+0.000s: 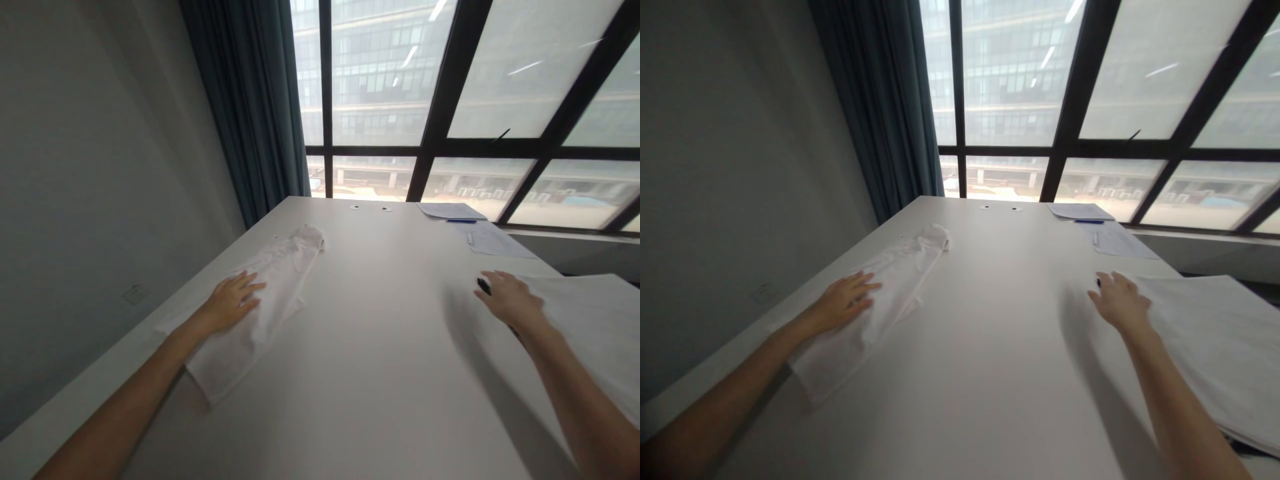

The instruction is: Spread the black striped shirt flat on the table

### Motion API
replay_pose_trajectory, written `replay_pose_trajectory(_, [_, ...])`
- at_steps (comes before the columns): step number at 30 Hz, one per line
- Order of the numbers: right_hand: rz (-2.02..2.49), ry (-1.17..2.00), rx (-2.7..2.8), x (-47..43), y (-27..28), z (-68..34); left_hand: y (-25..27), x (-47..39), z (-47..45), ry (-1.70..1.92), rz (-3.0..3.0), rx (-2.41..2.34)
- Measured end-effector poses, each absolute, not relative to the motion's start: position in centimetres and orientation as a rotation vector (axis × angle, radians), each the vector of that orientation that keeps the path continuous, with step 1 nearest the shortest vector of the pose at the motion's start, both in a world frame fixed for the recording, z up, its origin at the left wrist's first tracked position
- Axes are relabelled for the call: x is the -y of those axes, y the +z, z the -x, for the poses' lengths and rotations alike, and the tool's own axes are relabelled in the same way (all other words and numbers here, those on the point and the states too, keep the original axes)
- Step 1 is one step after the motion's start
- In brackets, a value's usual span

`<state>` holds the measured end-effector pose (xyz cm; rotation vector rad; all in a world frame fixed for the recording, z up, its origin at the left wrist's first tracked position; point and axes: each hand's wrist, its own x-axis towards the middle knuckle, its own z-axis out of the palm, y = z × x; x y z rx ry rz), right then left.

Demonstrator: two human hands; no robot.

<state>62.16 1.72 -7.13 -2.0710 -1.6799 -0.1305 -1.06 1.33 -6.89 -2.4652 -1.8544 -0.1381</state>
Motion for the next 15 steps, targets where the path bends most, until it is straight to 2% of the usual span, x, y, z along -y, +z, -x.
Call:
replay_pose_trajectory(1, [2.193, -0.274, 1.563, -0.7, -7.8, -64.4, -7.5, -1.3, -0.2, -0.101, 2.524, 1.816])
replay_pose_trajectory(3, [2.370, -0.327, 1.355, 1.1, -9.1, -68.3, -8.9, -1.4, -2.3, -0.013, 2.552, 1.841])
replay_pose_trajectory(8, [2.186, -0.315, 1.280, 3.9, -9.9, -72.5, -11.6, -3.1, -3.7, 0.008, 2.396, 1.975])
replay_pose_trajectory(15, [2.098, -0.341, 1.220, 4.6, -2.3, -68.1, -9.3, -5.4, -6.3, -0.238, 2.337, 2.232])
